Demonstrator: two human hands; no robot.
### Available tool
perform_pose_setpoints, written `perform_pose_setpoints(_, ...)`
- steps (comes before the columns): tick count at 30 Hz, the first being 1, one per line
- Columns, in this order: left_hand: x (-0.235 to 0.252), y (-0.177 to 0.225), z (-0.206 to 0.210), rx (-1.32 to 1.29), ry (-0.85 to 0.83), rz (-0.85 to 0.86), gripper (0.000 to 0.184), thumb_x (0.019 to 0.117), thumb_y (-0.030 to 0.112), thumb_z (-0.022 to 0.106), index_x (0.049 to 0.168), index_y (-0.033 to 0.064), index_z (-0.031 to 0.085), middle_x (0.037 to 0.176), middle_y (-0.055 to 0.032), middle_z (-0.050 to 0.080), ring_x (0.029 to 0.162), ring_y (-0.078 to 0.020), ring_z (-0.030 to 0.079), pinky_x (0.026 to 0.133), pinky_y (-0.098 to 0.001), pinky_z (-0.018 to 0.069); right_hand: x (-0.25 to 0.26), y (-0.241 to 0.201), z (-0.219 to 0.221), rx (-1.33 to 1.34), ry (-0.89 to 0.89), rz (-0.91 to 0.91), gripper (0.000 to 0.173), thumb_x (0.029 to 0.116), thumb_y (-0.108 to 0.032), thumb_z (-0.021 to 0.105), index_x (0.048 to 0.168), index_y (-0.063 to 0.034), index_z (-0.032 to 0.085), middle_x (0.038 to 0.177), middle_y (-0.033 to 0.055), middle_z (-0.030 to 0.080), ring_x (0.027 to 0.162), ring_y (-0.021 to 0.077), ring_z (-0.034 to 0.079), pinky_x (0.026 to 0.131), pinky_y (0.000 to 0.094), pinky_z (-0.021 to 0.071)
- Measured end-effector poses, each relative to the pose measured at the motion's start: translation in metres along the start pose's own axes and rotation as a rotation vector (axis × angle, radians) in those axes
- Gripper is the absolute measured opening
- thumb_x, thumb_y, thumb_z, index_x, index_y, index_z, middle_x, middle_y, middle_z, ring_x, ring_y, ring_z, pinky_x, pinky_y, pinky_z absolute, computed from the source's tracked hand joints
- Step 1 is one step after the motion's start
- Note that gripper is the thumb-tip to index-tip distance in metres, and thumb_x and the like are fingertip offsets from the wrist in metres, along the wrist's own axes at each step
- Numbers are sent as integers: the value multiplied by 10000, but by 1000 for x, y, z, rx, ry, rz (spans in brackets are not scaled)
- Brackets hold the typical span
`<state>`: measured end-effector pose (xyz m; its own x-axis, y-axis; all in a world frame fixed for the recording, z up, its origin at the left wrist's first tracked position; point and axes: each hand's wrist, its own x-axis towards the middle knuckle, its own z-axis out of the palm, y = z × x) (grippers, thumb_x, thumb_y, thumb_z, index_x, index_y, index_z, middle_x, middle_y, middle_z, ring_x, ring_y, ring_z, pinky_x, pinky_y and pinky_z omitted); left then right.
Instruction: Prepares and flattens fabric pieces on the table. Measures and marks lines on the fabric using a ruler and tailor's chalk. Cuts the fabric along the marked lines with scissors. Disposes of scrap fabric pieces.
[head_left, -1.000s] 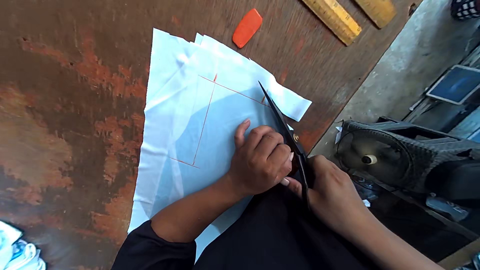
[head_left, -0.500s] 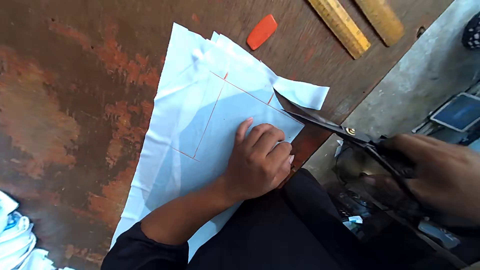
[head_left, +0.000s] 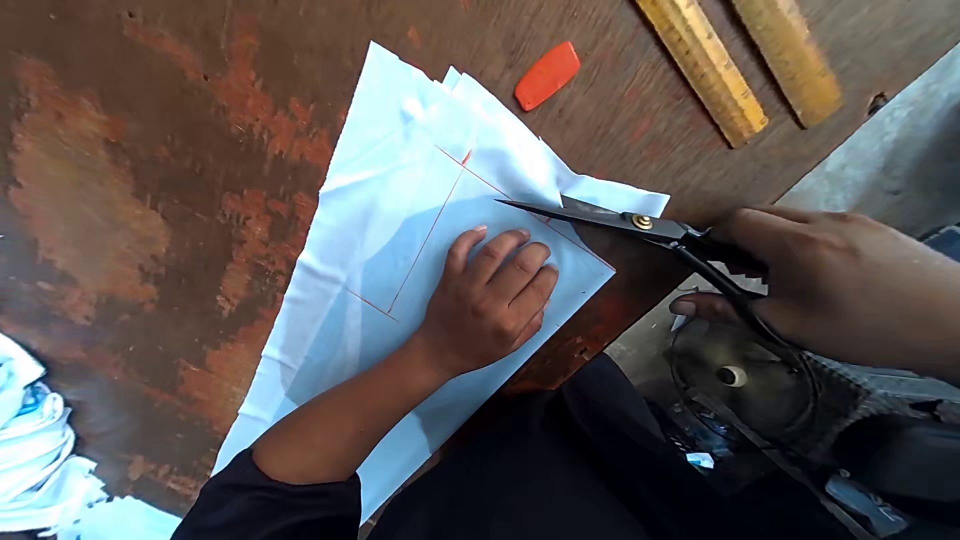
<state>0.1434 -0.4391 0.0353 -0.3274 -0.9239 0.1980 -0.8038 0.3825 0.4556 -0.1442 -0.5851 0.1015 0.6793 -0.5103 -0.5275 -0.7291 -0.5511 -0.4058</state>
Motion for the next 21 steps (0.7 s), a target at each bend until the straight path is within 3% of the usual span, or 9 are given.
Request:
perform_pose_setpoints(9, -1, -1, 1, -7, 18, 2, 286, 999, 282, 582, 1181, 157, 763, 1250, -69, 705, 1301, -289, 567, 1162, -547, 322, 2, -4, 4, -52, 18, -1, 519, 848, -635, 614, 875, -117, 602, 718, -8, 538, 567, 189, 562, 472, 414, 459)
perform_pose_setpoints(13, -1, -1, 1, -13, 17, -1, 281, 998, 278, 581, 1176, 158, 763, 1240, -72, 708, 1296, -288, 573, 1161, -549, 326, -1, -6, 3, -56, 53, -34, 358, 877, -432, 695, 792, -108, 571, 634, -4, 501, 507, 206, 546, 430, 407, 434)
perform_pose_setpoints(16, -1, -1, 1, -15, 19, 3, 286, 999, 281, 580, 1181, 157, 762, 1244, -69, 706, 1302, -285, 569, 1168, -548, 318, -1, -9, 2, -62, 53, -24, 366, 848, -416, 756, 784, -103, 578, 625, 1, 507, 499, 200, 547, 428, 403, 434)
perform_pose_setpoints(18, -1, -1, 1, -15, 23, 5, 290, 996, 288, 583, 1184, 157, 761, 1249, -68, 706, 1302, -284, 569, 1164, -548, 321, -1, -14, -2, -56, -10, 40, 433, 817, -486, 818, 843, -104, 617, 673, 13, 559, 541, 207, 589, 459, 414, 484)
perform_pose_setpoints(21, -1, -1, 1, -23, 25, -1, 280, 990, 279, 594, 1176, 158, 764, 1243, -68, 709, 1298, -284, 572, 1149, -548, 338, 5, -27, 0, -72, -23, 61, 672, 795, -756, 620, 965, -106, 648, 747, 6, 586, 616, 209, 615, 504, 433, 497)
